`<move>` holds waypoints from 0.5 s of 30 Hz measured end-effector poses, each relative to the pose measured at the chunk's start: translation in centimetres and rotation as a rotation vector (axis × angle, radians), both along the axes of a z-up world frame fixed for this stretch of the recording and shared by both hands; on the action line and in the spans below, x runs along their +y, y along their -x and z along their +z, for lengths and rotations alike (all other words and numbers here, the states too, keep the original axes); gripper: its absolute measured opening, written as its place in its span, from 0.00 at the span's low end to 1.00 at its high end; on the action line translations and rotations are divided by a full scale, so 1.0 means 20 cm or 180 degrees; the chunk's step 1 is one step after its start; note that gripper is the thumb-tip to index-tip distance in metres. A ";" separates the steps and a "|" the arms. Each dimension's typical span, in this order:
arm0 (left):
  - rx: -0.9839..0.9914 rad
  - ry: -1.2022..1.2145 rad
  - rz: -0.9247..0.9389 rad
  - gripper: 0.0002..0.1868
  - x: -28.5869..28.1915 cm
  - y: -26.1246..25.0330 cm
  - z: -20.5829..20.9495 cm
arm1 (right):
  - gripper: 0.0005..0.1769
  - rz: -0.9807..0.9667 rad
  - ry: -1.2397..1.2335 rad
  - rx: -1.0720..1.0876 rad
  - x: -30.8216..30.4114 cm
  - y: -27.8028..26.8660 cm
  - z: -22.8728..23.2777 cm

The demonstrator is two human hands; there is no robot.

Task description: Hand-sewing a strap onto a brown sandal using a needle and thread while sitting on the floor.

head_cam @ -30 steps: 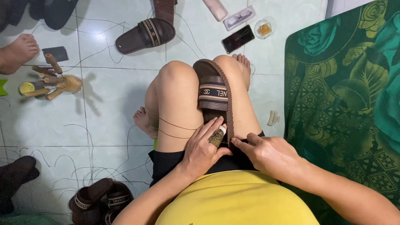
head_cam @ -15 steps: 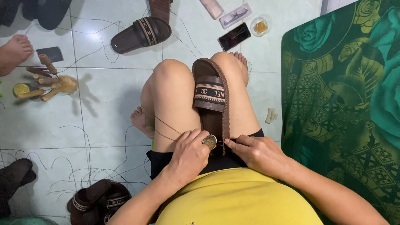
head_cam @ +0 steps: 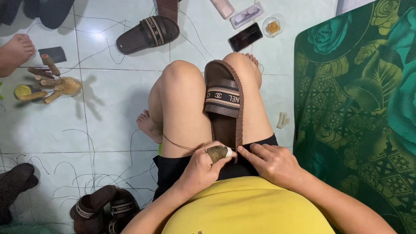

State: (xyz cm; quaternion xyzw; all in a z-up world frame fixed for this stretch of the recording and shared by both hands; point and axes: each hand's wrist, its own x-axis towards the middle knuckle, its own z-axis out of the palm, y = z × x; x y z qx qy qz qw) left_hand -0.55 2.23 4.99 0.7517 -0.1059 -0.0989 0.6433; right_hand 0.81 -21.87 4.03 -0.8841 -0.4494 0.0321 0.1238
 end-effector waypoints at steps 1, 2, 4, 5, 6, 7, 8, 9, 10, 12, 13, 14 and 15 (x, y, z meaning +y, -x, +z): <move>0.0009 -0.0006 0.0001 0.06 -0.02 0.01 -0.02 | 0.24 0.0001 -0.0006 0.0009 0.00 0.00 0.01; -0.0236 -0.0393 0.0039 0.08 -0.03 0.01 -0.05 | 0.25 0.0042 0.0035 0.0008 0.01 -0.01 0.02; -0.0486 -0.0796 0.0085 0.09 -0.06 0.03 -0.11 | 0.25 0.0094 0.0061 -0.0001 0.01 -0.02 0.02; -0.0163 -0.0882 -0.0054 0.07 -0.07 0.05 -0.15 | 0.26 0.0081 0.0063 0.0051 0.01 -0.02 0.02; 0.0160 -0.0967 -0.0195 0.06 -0.08 0.07 -0.18 | 0.26 0.0068 0.0065 0.0102 0.01 -0.02 0.02; 0.0165 -0.0969 -0.0208 0.06 -0.07 0.05 -0.16 | 0.26 0.0057 0.0063 0.0110 0.00 -0.02 0.02; 0.0745 -0.0629 -0.0207 0.07 -0.06 0.04 -0.14 | 0.26 0.0014 0.0151 0.0205 0.00 -0.02 0.02; 0.1328 -0.0289 -0.0207 0.11 -0.05 0.03 -0.12 | 0.26 -0.0028 0.0236 0.0306 -0.01 -0.02 0.02; 0.1341 -0.0295 -0.0218 0.11 -0.05 0.01 -0.11 | 0.26 -0.0039 0.0231 0.0319 -0.02 -0.02 0.04; 0.2180 0.0206 0.0055 0.13 -0.05 -0.04 -0.08 | 0.31 -0.0125 0.0864 0.1158 -0.05 -0.04 0.08; 0.2180 0.0199 0.0045 0.13 -0.07 -0.05 -0.09 | 0.31 -0.0136 0.0859 0.1159 -0.07 -0.09 0.16; 0.2214 0.0084 0.0107 0.12 -0.08 -0.06 -0.10 | 0.32 -0.0261 0.1231 0.1559 -0.09 -0.13 0.24; 0.2243 -0.0026 0.0181 0.11 -0.11 -0.07 -0.12 | 0.34 -0.0376 0.1607 0.1952 -0.12 -0.18 0.31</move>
